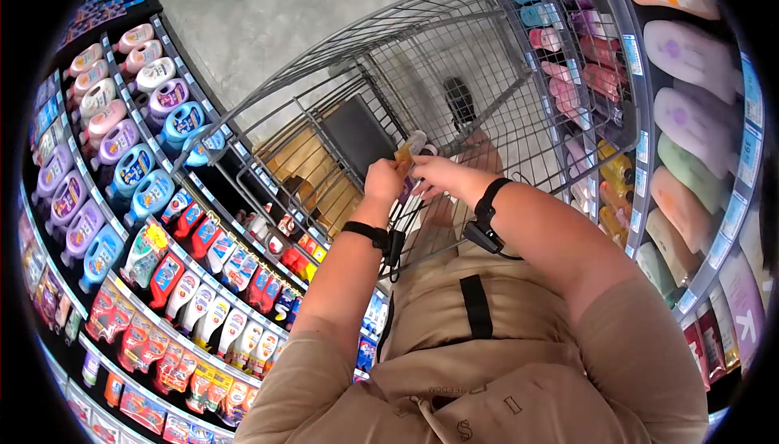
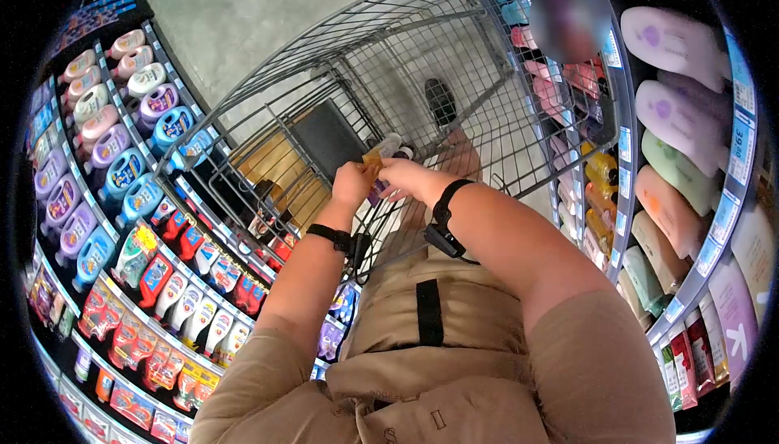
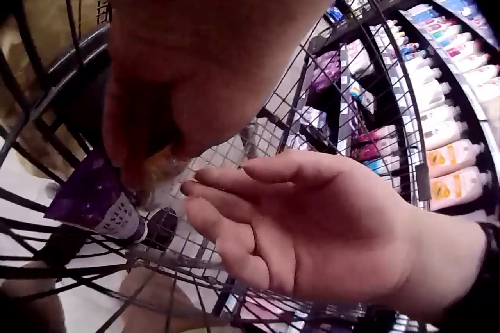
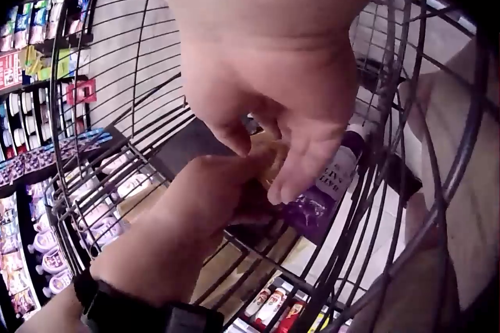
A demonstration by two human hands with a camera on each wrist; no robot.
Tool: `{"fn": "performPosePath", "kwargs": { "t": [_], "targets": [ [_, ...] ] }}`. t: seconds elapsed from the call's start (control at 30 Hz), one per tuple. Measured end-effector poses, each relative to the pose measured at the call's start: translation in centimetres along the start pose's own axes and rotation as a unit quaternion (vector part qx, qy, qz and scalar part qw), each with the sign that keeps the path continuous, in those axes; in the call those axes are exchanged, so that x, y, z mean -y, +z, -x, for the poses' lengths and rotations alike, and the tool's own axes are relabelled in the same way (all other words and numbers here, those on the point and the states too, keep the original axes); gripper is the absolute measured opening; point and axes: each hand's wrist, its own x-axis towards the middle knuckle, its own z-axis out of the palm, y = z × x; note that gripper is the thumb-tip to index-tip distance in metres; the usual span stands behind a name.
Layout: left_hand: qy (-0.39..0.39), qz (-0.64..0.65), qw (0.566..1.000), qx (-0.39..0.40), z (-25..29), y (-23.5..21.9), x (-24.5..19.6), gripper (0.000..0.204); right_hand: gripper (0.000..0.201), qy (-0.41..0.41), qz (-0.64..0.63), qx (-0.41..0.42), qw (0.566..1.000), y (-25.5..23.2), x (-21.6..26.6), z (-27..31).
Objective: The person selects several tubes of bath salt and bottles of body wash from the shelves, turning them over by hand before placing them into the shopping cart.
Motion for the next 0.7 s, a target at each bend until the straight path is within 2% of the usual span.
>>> {"fn": "performPosePath", "kwargs": {
  "t": [0.1,0.2,0.33,0.4,0.43,0.5,0.53,0.63,0.7],
  "targets": [
    [-0.008,-0.026,1.0,-0.004,-0.6,0.3,0.3,0.041,0.074,0.026,-0.008,-0.042,0.999,-0.2,-0.6,-0.6],
    [-0.035,-0.012,0.999,-0.004,-0.5,0.0,0.1,0.039,0.073,0.03,0.002,-0.032,0.999,-1.1,-1.1,-1.2],
    [-0.018,-0.021,0.999,-0.035,0.7,-0.9,0.0,0.037,0.072,0.03,-0.008,-0.062,0.998,-2.0,-1.1,-0.2],
    [-0.038,0.013,0.999,0.0,0.8,-1.0,0.5,0.04,0.072,0.016,-0.004,-0.046,0.999,-2.0,-0.6,0.8],
    [-0.035,0.017,0.999,-0.006,0.6,-0.9,0.9,0.04,0.062,0.008,0.02,-0.122,0.992,-1.4,-0.5,1.7],
    [-0.038,0.043,0.998,0.023,0.4,-0.9,1.9,0.037,0.062,-0.008,0.007,-0.118,0.993,-0.8,0.4,4.4],
    [-0.035,0.048,0.998,0.015,0.9,-1.3,2.0,0.037,0.062,-0.023,-0.01,-0.113,0.993,-0.9,0.6,5.4],
    [0.053,0.021,0.997,-0.046,2.7,-2.3,2.2,0.032,0.062,-0.039,-0.025,-0.155,0.987,-2.1,0.0,6.9],
    [0.067,0.072,0.994,-0.041,4.9,-3.8,2.1,0.031,0.062,-0.061,-0.033,-0.183,0.981,-2.5,-0.2,8.7]
  ]
}}
